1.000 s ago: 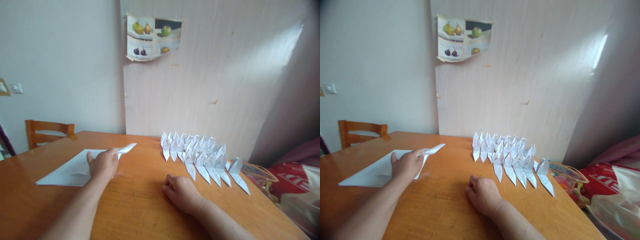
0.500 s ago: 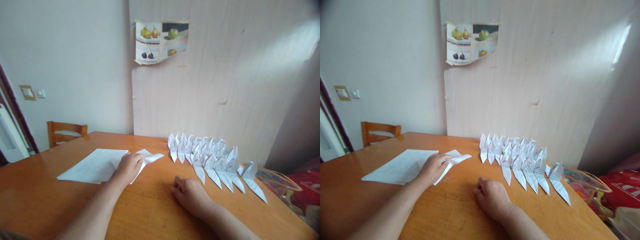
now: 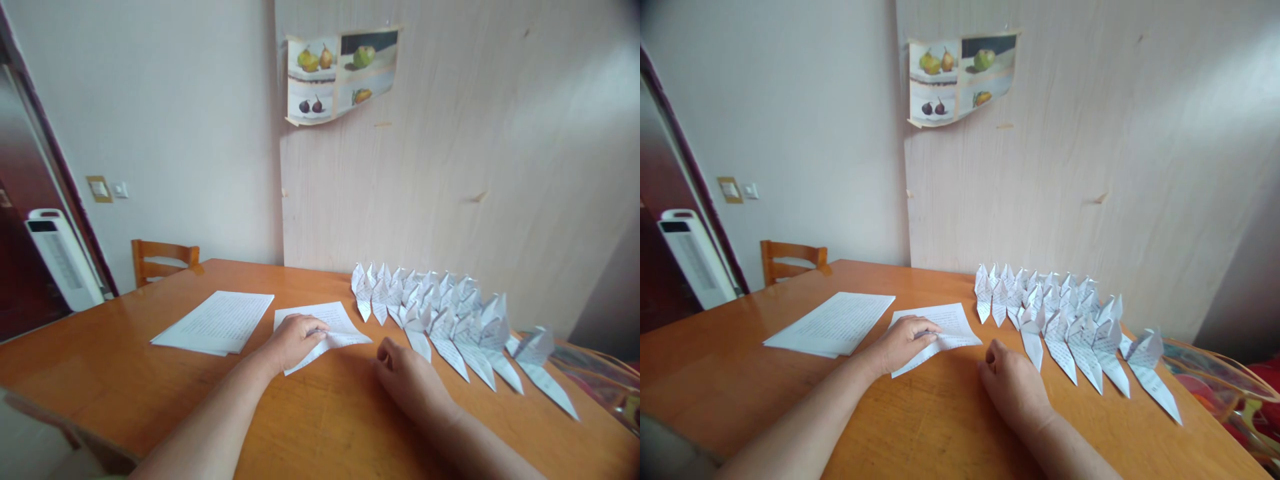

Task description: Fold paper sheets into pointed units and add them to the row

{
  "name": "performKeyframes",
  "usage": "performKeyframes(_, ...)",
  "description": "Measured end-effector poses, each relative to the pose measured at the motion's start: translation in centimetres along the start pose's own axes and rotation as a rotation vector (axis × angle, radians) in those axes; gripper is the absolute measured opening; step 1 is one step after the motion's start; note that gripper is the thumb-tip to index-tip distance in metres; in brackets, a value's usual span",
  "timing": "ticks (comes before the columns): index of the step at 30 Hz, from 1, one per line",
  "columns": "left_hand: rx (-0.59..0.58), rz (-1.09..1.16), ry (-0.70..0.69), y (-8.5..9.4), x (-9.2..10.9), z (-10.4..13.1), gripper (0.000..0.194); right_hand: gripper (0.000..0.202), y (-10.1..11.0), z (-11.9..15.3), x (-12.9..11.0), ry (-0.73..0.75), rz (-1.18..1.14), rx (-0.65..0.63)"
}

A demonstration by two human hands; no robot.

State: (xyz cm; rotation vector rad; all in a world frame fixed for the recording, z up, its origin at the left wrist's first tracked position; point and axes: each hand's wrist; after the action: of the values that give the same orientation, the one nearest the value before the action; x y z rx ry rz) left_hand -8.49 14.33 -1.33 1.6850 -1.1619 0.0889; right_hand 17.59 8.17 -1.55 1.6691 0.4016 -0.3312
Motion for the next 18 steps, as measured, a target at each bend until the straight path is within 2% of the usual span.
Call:
performKeyframes(3, -0.012, 0.017, -0.002, -0.1, 0.4, 0.1, 0.023, 0.026, -0.1, -0.5, 0.6, -0.008, -0.042, 0.075)
performKeyframes(5, -0.024, 0.025, -0.010, -0.1, 0.8, 0.2, 0.021, 0.039, -0.3, -0.6, 0.9, 0.088, -0.070, 0.109)
performKeyframes(7, -0.041, 0.022, -0.027, -0.2, 1.2, 0.2, 0.020, 0.044, -0.4, -0.5, 0.8, 0.191, -0.070, 0.100)
performKeyframes(11, -0.104, 0.012, -0.062, -0.3, 1.4, 0.3, 0.020, 0.037, -0.4, -0.2, 0.5, 0.294, -0.071, 0.028)
performKeyframes(13, -0.115, 0.029, -0.031, -0.2, 1.3, 0.4, 0.021, 0.035, -0.4, -0.1, 0.4, 0.306, -0.088, 0.017)
performKeyframes(18, -0.010, 0.156, 0.107, 0.6, 1.4, 0.4, 0.024, 0.029, -0.3, -0.3, 0.6, 0.316, -0.121, 0.016)
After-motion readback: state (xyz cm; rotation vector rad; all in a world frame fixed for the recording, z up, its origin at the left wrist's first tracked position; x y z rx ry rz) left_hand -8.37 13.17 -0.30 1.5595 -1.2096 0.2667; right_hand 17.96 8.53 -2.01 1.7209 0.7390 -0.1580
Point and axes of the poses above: each hand's wrist, its own z-axis away from the middle knuckle, its own y-axis out of the back of the hand, x = y × z, and after that the axes turned 4 degrees about -y, right-handed
